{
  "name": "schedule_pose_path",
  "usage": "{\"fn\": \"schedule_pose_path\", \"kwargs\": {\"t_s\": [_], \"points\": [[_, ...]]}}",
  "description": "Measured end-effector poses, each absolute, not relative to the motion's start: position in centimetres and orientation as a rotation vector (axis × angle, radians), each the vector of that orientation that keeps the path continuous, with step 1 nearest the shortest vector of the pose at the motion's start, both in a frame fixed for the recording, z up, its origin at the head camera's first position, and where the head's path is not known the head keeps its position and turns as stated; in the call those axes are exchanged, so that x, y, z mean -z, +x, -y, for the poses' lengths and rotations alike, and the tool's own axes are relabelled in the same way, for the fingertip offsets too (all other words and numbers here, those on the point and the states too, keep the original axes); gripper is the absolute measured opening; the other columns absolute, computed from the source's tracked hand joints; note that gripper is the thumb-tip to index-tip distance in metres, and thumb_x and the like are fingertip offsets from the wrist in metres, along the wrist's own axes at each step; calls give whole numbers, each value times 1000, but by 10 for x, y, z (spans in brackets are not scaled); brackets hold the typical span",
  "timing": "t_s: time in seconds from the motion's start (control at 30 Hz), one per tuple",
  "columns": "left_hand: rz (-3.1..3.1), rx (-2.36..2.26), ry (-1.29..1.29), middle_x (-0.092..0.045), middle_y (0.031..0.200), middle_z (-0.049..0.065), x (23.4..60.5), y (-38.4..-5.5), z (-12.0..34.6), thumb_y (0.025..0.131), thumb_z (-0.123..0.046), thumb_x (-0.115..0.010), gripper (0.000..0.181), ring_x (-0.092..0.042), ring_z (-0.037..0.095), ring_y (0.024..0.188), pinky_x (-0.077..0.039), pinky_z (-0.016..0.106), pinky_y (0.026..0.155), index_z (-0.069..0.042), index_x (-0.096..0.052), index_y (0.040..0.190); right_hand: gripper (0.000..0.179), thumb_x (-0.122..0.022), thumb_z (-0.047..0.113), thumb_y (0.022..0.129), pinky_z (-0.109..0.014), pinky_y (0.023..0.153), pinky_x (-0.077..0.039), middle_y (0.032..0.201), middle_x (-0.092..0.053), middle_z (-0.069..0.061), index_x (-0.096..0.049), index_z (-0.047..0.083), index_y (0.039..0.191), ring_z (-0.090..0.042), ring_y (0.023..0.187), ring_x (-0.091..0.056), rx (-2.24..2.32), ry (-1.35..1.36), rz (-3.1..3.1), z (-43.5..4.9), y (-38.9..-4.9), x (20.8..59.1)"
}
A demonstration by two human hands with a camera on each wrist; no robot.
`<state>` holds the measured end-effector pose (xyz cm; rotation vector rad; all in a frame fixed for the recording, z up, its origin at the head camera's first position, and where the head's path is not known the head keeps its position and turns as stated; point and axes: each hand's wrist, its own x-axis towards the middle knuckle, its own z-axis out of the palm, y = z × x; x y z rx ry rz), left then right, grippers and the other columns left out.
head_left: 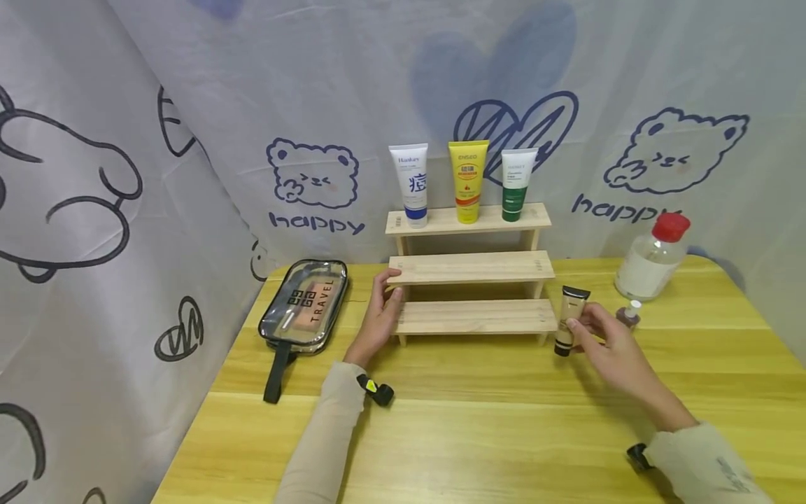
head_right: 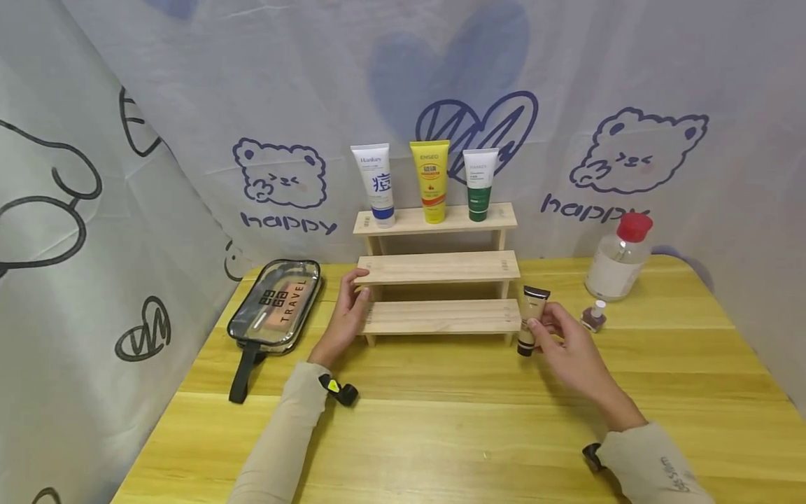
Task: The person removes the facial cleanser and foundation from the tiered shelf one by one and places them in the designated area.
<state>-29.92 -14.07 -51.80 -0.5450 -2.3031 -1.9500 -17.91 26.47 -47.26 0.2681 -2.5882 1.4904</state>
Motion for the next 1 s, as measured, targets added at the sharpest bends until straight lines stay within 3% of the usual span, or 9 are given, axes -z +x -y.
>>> {"fn": "schedule_pose_path", "kwargs": {"t_s": [0.17, 0.33, 0.5, 0.67, 0.73, 1.0], "points": [[2300, 1950, -562, -32, 172, 13, 518, -300, 142, 119, -15, -42, 38, -50, 48, 146, -44, 57, 117, -17, -38, 157, 34, -50, 15, 117, -28, 76, -65, 119, -68, -29, -54, -12, 136, 4, 91, -68, -1540, 189, 2651, -275, -181, 483], [2296, 1950, -542, -31, 173, 16, 518, -297, 143, 118, -12, -42, 38, -49, 50, 147, -43, 62, 119, -14, -38, 156, 34, -51, 15, 117, -28, 75, -65, 118, -65, -28, -55, -14, 134, -3, 90, -67, -1523, 165, 2767, -282, -188, 493], [2304, 1943, -546, -33, 171, 16, 517, -297, 141, 119, -12, -42, 39, -51, 49, 145, -45, 54, 117, -16, -37, 157, 36, -50, 17, 117, -29, 70, -61, 112, -70, -26, -59, -15, 131, -14, 90, -65, -1410, 172, 2887, -290, -195, 496], [2313, 1933, -554, -34, 170, 14, 518, -299, 141, 119, -14, -42, 39, -51, 48, 144, -46, 48, 115, -17, -37, 157, 46, -53, 24, 116, -38, 81, -57, 112, -74, -28, -63, -18, 131, -30, 98, -69, -1186, 128, 3013, -296, -201, 495], [2312, 1933, -563, -33, 172, 14, 517, -299, 141, 119, -15, -42, 39, -51, 48, 145, -46, 48, 115, -17, -36, 158, 49, -54, 27, 116, -40, 79, -57, 112, -73, -30, -61, -19, 133, -33, 98, -70, -1154, 80, 3026, -297, -202, 496], [2289, 1943, -558, -35, 169, 16, 518, -299, 142, 119, -14, -43, 38, -51, 50, 144, -46, 55, 115, -15, -38, 157, 47, -59, 23, 113, -29, 57, -50, 106, -73, -29, -56, -17, 138, -17, 74, -63, -1195, -9, 2974, -297, -196, 495]]}}
